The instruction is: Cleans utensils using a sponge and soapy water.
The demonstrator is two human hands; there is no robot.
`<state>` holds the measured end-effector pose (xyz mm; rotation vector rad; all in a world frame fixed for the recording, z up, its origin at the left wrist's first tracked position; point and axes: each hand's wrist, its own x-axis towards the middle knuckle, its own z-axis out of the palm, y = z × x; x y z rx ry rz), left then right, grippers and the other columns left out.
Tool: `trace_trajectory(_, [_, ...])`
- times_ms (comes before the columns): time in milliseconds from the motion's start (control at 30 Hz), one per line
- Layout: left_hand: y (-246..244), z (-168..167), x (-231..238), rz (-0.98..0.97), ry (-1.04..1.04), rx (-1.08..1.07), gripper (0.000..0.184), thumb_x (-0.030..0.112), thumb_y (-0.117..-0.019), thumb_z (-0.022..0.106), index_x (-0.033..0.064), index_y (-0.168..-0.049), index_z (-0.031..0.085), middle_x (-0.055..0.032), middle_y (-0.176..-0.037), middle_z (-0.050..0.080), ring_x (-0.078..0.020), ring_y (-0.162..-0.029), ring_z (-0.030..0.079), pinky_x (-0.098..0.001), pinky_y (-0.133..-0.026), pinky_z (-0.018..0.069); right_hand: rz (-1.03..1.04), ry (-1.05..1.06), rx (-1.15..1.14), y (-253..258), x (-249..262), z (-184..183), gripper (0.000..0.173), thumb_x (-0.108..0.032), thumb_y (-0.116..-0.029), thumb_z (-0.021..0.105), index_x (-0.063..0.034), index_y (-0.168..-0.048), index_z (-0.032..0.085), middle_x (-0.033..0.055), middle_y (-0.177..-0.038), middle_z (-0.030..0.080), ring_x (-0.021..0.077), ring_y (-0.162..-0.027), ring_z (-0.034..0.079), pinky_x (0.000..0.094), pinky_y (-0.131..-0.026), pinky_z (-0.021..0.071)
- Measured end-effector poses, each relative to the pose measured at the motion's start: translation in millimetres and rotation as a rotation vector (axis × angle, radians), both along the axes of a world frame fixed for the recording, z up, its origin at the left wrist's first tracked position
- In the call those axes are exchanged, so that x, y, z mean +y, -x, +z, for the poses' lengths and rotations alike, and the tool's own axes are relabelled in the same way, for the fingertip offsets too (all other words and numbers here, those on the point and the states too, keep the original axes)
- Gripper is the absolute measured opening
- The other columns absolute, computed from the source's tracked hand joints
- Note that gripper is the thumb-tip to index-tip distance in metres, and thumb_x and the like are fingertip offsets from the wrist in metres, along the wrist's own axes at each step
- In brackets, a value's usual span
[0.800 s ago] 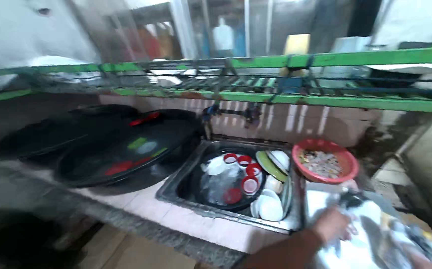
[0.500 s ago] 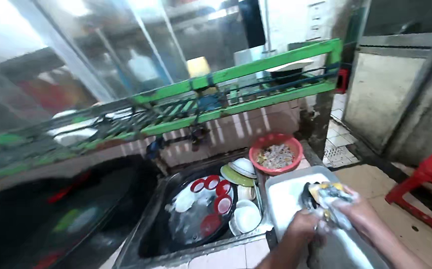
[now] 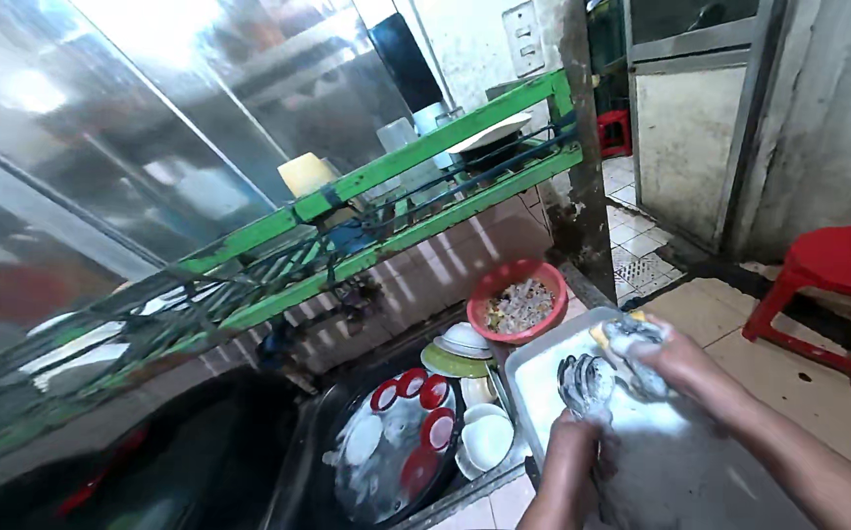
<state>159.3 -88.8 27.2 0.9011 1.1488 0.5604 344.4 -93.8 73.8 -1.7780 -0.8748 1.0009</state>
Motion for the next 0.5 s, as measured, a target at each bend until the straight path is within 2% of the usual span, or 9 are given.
trace_trajectory(33, [1,0,1,0.011,0.022,-0.045,0.014,0.008,-0.1005,0.058,-0.0002,-0.112,0.055,-0.0067,-0.072,0.063,-0.0113,-0.054,0.058,-0.0248,-0.048,0.0487,0.060,0.002,0.015,2,-4,-2,0.056,-0.015,-0.0909,0.075,-0.0074,-0.142,0.055,0.0220,-0.120,0.066,0.0336,-0.106,0.066,0.0550,-0.093,0.0533])
trace_trajectory(100, [-1,-2,2,0.009,0.056,-0.106,0.014,0.008,-0.1020,0.056,-0.0015,-0.112,0.054,-0.0093,-0.074,0.065,-0.0126,-0.054,0.060,-0.0248,-0.048,0.0497,0.165,-0.002,0.009,11,-9,-10,0.050,-0.018,-0.0872,0.078,-0.0081,-0.133,0.061,0.0172,-0.116,0.068,0.0279,-0.104,0.068,0.0499,-0.092,0.0559])
trace_trajectory(167, [-2,-3,2,0.016,0.062,-0.115,0.015,0.011,-0.1038,0.054,-0.0021,-0.113,0.054,-0.0112,-0.077,0.067,-0.0146,-0.056,0.062,-0.0261,-0.049,0.0511,0.140,-0.009,-0.013,19,-9,-15,0.040,-0.011,-0.0837,0.080,-0.0072,-0.122,0.067,0.0155,-0.111,0.070,0.0260,-0.101,0.068,0.0487,-0.090,0.0556])
trace_trajectory(200, [-2,-3,2,0.033,0.048,-0.105,0.017,0.012,-0.1048,0.054,-0.0027,-0.113,0.055,-0.0123,-0.078,0.069,-0.0161,-0.058,0.064,-0.0273,-0.050,0.0526,0.086,-0.016,-0.003,22,-8,-17,0.038,-0.007,-0.0830,0.079,-0.0069,-0.120,0.068,0.0160,-0.111,0.070,0.0266,-0.101,0.068,0.0492,-0.090,0.0554])
trace_trajectory(233, [-2,-3,2,0.054,0.028,-0.099,0.018,0.012,-0.1050,0.053,-0.0034,-0.114,0.054,-0.0132,-0.078,0.069,-0.0175,-0.058,0.066,-0.0282,-0.050,0.0536,0.036,-0.021,0.012,24,-7,-19,0.039,-0.004,-0.0832,0.078,-0.0063,-0.121,0.068,0.0170,-0.114,0.069,0.0275,-0.103,0.068,0.0499,-0.091,0.0549])
trace_trajectory(300, [-1,-5,1,0.066,-0.019,-0.114,0.013,0.006,-0.1022,0.054,-0.0030,-0.112,0.052,-0.0107,-0.072,0.065,-0.0142,-0.053,0.061,-0.0257,-0.046,0.0500,0.032,-0.021,0.005,33,-12,-22,0.044,-0.004,-0.0836,0.077,-0.0060,-0.126,0.065,0.0180,-0.116,0.068,0.0286,-0.105,0.067,0.0508,-0.092,0.0544])
trace_trajectory(400, [-1,-5,-1,0.050,-0.094,-0.059,0.019,-0.006,-0.0934,0.053,-0.0024,-0.112,0.051,-0.0057,-0.063,0.056,-0.0105,-0.047,0.053,-0.0241,-0.043,0.0443,0.187,0.017,-0.094,48,-24,-28,0.052,-0.017,-0.0831,0.078,-0.0080,-0.131,0.061,0.0179,-0.114,0.069,0.0302,-0.106,0.068,0.0532,-0.093,0.0534])
trace_trajectory(500, [-1,-7,-1,0.032,-0.120,-0.035,0.019,-0.004,-0.0958,0.054,-0.0016,-0.114,0.051,-0.0047,-0.063,0.055,-0.0098,-0.046,0.052,-0.0234,-0.043,0.0439,0.166,0.044,-0.167,37,-11,-24,0.046,-0.019,-0.0902,0.073,-0.0088,-0.134,0.061,0.0213,-0.114,0.069,0.0358,-0.107,0.067,0.0583,-0.093,0.0521])
